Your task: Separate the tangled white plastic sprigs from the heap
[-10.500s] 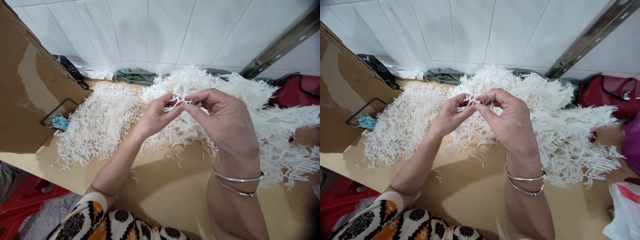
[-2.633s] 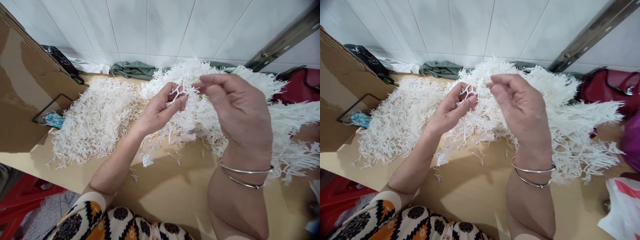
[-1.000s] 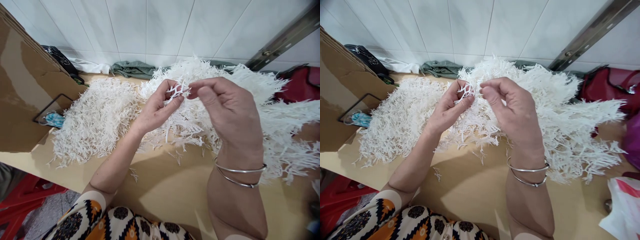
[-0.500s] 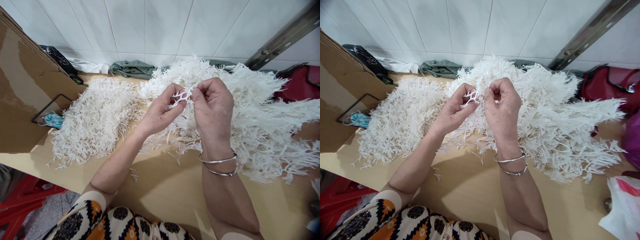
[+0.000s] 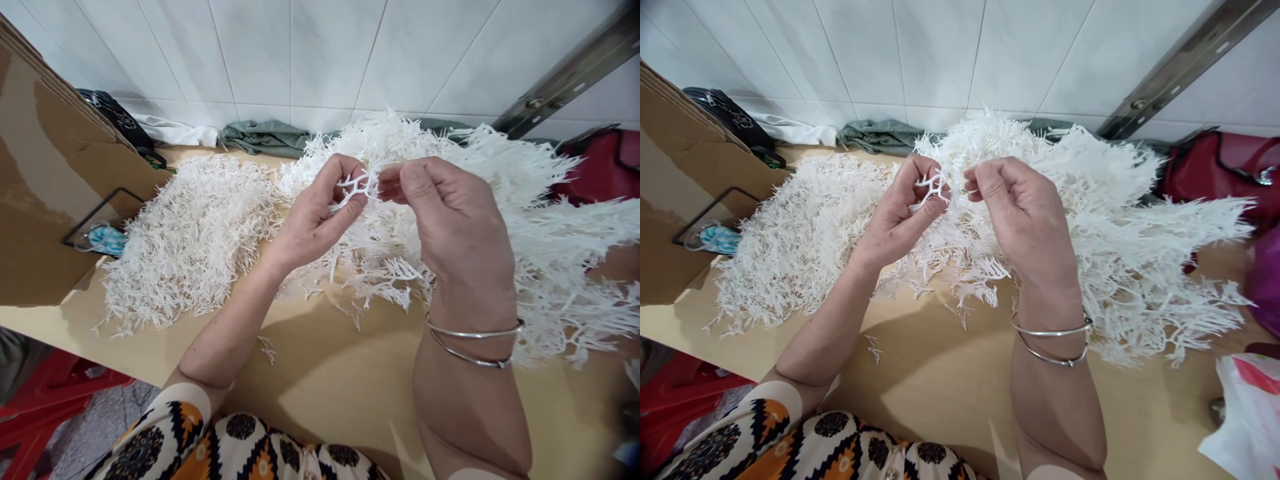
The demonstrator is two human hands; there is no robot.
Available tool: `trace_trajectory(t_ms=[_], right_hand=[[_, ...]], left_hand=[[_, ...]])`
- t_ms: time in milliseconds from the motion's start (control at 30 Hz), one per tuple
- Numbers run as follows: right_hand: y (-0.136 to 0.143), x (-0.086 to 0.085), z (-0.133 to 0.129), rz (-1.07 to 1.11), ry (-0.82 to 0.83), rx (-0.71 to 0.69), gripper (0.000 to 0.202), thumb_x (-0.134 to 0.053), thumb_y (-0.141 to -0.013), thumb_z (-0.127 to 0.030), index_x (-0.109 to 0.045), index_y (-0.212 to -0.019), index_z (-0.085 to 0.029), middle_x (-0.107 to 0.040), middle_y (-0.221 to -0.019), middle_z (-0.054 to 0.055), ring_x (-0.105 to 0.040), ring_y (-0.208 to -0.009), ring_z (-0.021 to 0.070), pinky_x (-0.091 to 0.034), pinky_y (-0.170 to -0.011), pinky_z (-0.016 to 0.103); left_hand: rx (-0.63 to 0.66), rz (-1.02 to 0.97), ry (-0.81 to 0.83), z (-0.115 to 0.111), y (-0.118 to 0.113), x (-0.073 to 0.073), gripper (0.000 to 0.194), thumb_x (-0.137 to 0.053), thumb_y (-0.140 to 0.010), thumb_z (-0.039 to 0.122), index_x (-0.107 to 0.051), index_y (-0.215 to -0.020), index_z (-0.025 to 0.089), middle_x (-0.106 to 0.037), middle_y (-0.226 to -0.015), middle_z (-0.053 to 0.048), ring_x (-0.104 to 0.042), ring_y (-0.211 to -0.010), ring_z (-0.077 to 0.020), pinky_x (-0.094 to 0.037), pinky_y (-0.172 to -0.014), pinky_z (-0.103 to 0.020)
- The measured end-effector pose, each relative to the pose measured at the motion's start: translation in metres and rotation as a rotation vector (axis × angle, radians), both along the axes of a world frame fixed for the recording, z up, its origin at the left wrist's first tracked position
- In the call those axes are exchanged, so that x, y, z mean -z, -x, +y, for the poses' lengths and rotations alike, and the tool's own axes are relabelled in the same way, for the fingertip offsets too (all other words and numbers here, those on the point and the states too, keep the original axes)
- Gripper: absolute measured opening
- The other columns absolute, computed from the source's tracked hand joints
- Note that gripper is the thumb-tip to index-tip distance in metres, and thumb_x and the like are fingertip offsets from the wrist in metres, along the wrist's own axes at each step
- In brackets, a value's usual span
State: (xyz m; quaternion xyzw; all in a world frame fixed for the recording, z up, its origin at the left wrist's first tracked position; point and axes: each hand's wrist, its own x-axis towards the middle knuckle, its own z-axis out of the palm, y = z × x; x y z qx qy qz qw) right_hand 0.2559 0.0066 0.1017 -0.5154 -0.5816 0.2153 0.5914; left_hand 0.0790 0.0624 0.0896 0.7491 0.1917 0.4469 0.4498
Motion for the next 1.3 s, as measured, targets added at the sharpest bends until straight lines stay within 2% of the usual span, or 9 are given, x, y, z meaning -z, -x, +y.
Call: trace_trajectory(t_ms=[100,267,567,733,900,1000,1100,1200,1300], right_hand=[[0.006,-0.007,-0.008,-0.032,0.069,-0.106,0.012,-0.073,-0.097,-0.038,-0.076,-0.093,-0.027,-0.073,-0.085,-0.002,-0.068,-0.078,0.0144,-0.056,-0.075,0.032],[0.001,-0.003,-0.006,-0.044,0.094,-0.109,0.011,-0.079,-0.086,-0.029,-0.076,-0.097,-0.028,-0.078,-0.085,-0.002,-0.072,-0.078,0.0177,-0.059,-0.072,0.035],[0.010,0.013,0.009,-0.304,-0.067,0.246,0.014,-0.067,-0.091,-0.017,-0.070,-0.091,-0.030,-0.077,-0.087,-0.002,-0.071,-0.082,0.0206,-0.057,-0.083,0.038],[-0.015,0.029,0.023,-0.249,-0.009,0.415,0.021,-0.062,-0.086,-0.009,-0.071,-0.089,-0.028,-0.073,-0.076,0.001,-0.069,-0.073,0.0223,-0.055,-0.076,0.041],[-0.020,0.016,0.011,-0.214,-0.025,0.250,0.020,-0.060,-0.101,-0.027,-0.075,-0.107,-0.038,-0.081,-0.103,0.003,-0.075,-0.097,0.0283,-0.056,-0.094,0.050],[-0.008,0.002,-0.001,-0.137,-0.014,0.174,0.023,-0.057,-0.107,-0.041,-0.079,-0.108,-0.036,-0.080,-0.117,0.004,-0.075,-0.105,0.0273,-0.056,-0.099,0.048],[0.001,-0.007,-0.010,0.005,-0.010,0.002,0.033,-0.052,-0.109,-0.050,-0.079,-0.116,-0.032,-0.079,-0.119,0.005,-0.075,-0.108,0.0244,-0.059,-0.100,0.045],[0.005,-0.013,-0.014,-0.019,0.041,-0.096,0.026,-0.075,-0.097,-0.044,-0.078,-0.118,-0.030,-0.080,-0.105,0.002,-0.075,-0.101,0.0220,-0.062,-0.091,0.040],[0.005,-0.017,-0.017,-0.044,0.104,-0.052,0.019,-0.083,-0.088,-0.028,-0.078,-0.106,-0.028,-0.078,-0.089,-0.001,-0.074,-0.084,0.0185,-0.060,-0.076,0.035]], left_hand=[[-0.004,0.006,-0.030,0.002,0.000,0.002,0.031,-0.063,-0.102,0.054,-0.055,-0.109,0.025,-0.056,-0.099,-0.004,-0.060,-0.087,-0.0151,-0.052,-0.077,-0.031],[0.023,-0.009,-0.013,0.002,0.001,0.002,0.025,-0.061,-0.104,0.047,-0.055,-0.114,0.025,-0.057,-0.102,-0.003,-0.061,-0.089,-0.0144,-0.055,-0.082,-0.032],[0.045,-0.025,0.075,0.000,-0.007,0.008,0.020,-0.063,-0.101,0.043,-0.056,-0.105,0.025,-0.058,-0.096,-0.002,-0.053,-0.078,-0.0123,-0.048,-0.070,-0.028],[0.098,-0.039,0.087,-0.015,-0.005,-0.006,0.019,-0.059,-0.104,0.043,-0.056,-0.109,0.025,-0.057,-0.099,-0.003,-0.055,-0.081,-0.0126,-0.050,-0.073,-0.028],[0.013,-0.083,0.111,-0.012,-0.004,-0.007,0.017,-0.059,-0.104,0.040,-0.054,-0.109,0.025,-0.057,-0.103,-0.003,-0.060,-0.086,-0.0131,-0.054,-0.077,-0.029],[-0.021,-0.071,0.101,-0.005,-0.005,-0.003,0.019,-0.058,-0.104,0.042,-0.053,-0.110,0.024,-0.057,-0.103,-0.004,-0.060,-0.088,-0.0127,-0.054,-0.077,-0.029],[-0.027,-0.059,0.073,-0.003,-0.004,-0.002,0.023,-0.056,-0.105,0.046,-0.053,-0.112,0.024,-0.058,-0.101,-0.003,-0.062,-0.087,-0.0122,-0.055,-0.077,-0.029],[-0.030,-0.047,0.054,-0.004,-0.001,-0.004,0.028,-0.056,-0.105,0.050,-0.055,-0.114,0.024,-0.060,-0.104,-0.004,-0.065,-0.092,-0.0136,-0.057,-0.079,-0.029],[-0.021,-0.044,0.075,-0.005,0.001,-0.006,0.028,-0.059,-0.104,0.050,-0.057,-0.115,0.025,-0.061,-0.106,-0.004,-0.068,-0.100,-0.0169,-0.059,-0.085,-0.032]])
